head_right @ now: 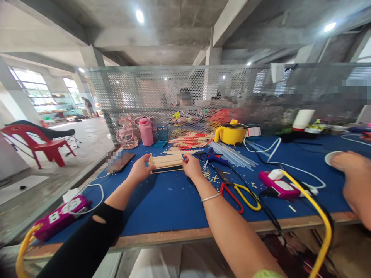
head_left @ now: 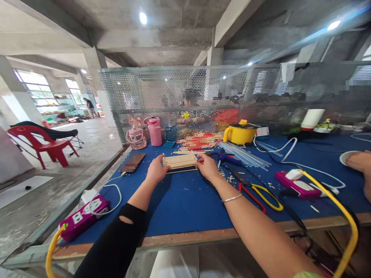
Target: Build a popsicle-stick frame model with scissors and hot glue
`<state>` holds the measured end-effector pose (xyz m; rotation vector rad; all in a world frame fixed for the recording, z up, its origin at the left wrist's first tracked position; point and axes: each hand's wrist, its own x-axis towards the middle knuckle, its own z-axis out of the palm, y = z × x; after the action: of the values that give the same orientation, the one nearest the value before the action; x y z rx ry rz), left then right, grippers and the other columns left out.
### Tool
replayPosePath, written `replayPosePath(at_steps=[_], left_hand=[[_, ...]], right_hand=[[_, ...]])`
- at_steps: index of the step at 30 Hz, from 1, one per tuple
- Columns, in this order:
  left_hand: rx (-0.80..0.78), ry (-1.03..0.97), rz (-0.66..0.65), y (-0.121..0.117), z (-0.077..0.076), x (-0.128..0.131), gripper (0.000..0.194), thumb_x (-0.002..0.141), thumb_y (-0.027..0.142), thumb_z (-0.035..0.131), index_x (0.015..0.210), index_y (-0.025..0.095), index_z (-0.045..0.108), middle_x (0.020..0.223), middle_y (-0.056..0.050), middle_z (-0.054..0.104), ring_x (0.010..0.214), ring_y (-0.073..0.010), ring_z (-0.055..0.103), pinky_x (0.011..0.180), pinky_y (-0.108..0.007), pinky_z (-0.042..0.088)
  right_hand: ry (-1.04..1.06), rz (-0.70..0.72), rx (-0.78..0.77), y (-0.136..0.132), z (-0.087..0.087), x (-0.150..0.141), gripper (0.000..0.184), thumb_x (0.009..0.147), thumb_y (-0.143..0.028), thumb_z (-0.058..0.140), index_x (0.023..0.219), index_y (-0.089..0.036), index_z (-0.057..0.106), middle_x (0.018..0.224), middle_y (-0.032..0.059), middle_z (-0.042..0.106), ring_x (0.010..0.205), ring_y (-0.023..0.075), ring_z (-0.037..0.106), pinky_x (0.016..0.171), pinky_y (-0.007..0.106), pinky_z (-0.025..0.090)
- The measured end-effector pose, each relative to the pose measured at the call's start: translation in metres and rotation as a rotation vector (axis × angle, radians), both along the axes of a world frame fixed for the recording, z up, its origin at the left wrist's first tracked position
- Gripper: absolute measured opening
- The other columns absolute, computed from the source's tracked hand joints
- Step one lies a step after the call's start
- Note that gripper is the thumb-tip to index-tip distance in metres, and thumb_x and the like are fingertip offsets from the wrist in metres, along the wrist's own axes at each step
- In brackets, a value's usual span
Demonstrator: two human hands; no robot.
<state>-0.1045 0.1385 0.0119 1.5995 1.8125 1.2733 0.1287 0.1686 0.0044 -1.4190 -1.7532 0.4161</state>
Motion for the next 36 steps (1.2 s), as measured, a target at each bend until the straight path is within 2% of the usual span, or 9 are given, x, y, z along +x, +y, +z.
replayPosePath(at_steps=[4,6,9,14,19,25,30,33,36], left_hand=[[-0.001,-0.025,-0.021,0.0,0.0,0.003,0.024,0.063,0.013,0.07,0.087,0.017,0.069,0.1,-0.011,0.067,0.091,-0.0231,0.063,0.083,-0.029,0.044],[0.004,-0.068,-0.023,0.001,0.0,0.002,0.019,0.066,0.014,0.068,0.084,0.018,0.069,0.091,-0.009,0.068,0.08,-0.0208,0.065,0.077,-0.029,0.046],[0.022,-0.162,-0.015,0.002,0.002,0.002,0.019,0.068,0.017,0.067,0.087,0.018,0.068,0.079,-0.006,0.067,0.063,-0.016,0.063,0.067,-0.028,0.048],[0.054,-0.377,-0.081,0.004,0.001,0.011,0.021,0.07,0.024,0.066,0.09,0.016,0.063,0.08,-0.003,0.067,0.059,-0.0118,0.061,0.06,-0.026,0.052],[0.056,-0.472,-0.193,0.008,-0.011,0.025,0.021,0.066,0.024,0.069,0.082,0.014,0.061,0.076,-0.004,0.067,0.059,-0.0124,0.062,0.059,-0.027,0.053],[0.098,-0.422,-0.223,0.012,-0.018,0.024,0.015,0.06,0.019,0.07,0.072,0.015,0.062,0.071,-0.003,0.066,0.058,-0.0151,0.06,0.059,-0.029,0.049],[0.206,-0.413,-0.146,0.008,-0.01,0.019,0.042,0.056,0.009,0.069,0.097,0.017,0.066,0.115,-0.011,0.062,0.112,-0.0264,0.053,0.095,-0.036,0.04],[0.227,-0.48,-0.119,0.001,0.001,0.024,0.04,0.07,0.022,0.063,0.109,0.016,0.062,0.126,-0.014,0.056,0.121,-0.0263,0.047,0.1,-0.037,0.035],[0.187,-0.577,-0.227,-0.008,0.013,0.034,0.043,0.083,0.044,0.048,0.112,0.015,0.062,0.116,-0.013,0.063,0.111,-0.0229,0.055,0.092,-0.035,0.042]], right_hand=[[0.139,0.03,-0.087,0.0,-0.002,-0.002,0.03,0.09,-0.034,0.052,0.114,-0.017,0.055,0.115,0.0077,0.058,0.097,0.0179,0.059,0.082,0.04,0.051],[0.254,0.052,-0.097,-0.002,-0.001,-0.002,0.026,0.086,-0.033,0.058,0.105,-0.016,0.06,0.11,0.0074,0.061,0.097,0.0188,0.059,0.084,0.039,0.05],[0.491,0.107,-0.086,-0.006,0.007,-0.005,0.022,0.071,-0.032,0.069,0.086,-0.018,0.064,0.093,0.0045,0.066,0.091,0.0199,0.061,0.081,0.036,0.05],[0.938,0.257,-0.017,-0.016,0.027,-0.012,0.031,0.073,-0.046,0.06,0.097,-0.026,0.057,0.1,-0.0005,0.064,0.087,0.0155,0.061,0.069,0.03,0.054],[1.223,0.28,-0.015,-0.019,0.034,-0.012,0.032,0.064,-0.035,0.072,0.088,-0.029,0.052,0.087,-0.0055,0.063,0.079,0.0107,0.061,0.063,0.023,0.052],[1.22,0.392,-0.258,-0.024,0.036,-0.012,0.026,0.061,-0.035,0.076,0.075,-0.021,0.061,0.066,-0.0008,0.064,0.055,0.0113,0.056,0.047,0.024,0.047],[1.158,0.423,-0.208,-0.031,0.037,-0.021,0.034,0.056,-0.037,0.079,0.083,-0.023,0.062,0.08,-0.0032,0.067,0.067,0.0104,0.059,0.062,0.025,0.05],[1.08,0.401,-0.148,-0.031,0.033,-0.024,0.035,0.056,-0.036,0.08,0.082,-0.023,0.062,0.081,-0.0037,0.067,0.072,0.0115,0.059,0.069,0.026,0.048],[0.977,0.374,-0.101,-0.03,0.028,-0.026,0.033,0.057,-0.035,0.079,0.082,-0.023,0.063,0.075,-0.0042,0.064,0.069,0.0123,0.057,0.071,0.028,0.046]])
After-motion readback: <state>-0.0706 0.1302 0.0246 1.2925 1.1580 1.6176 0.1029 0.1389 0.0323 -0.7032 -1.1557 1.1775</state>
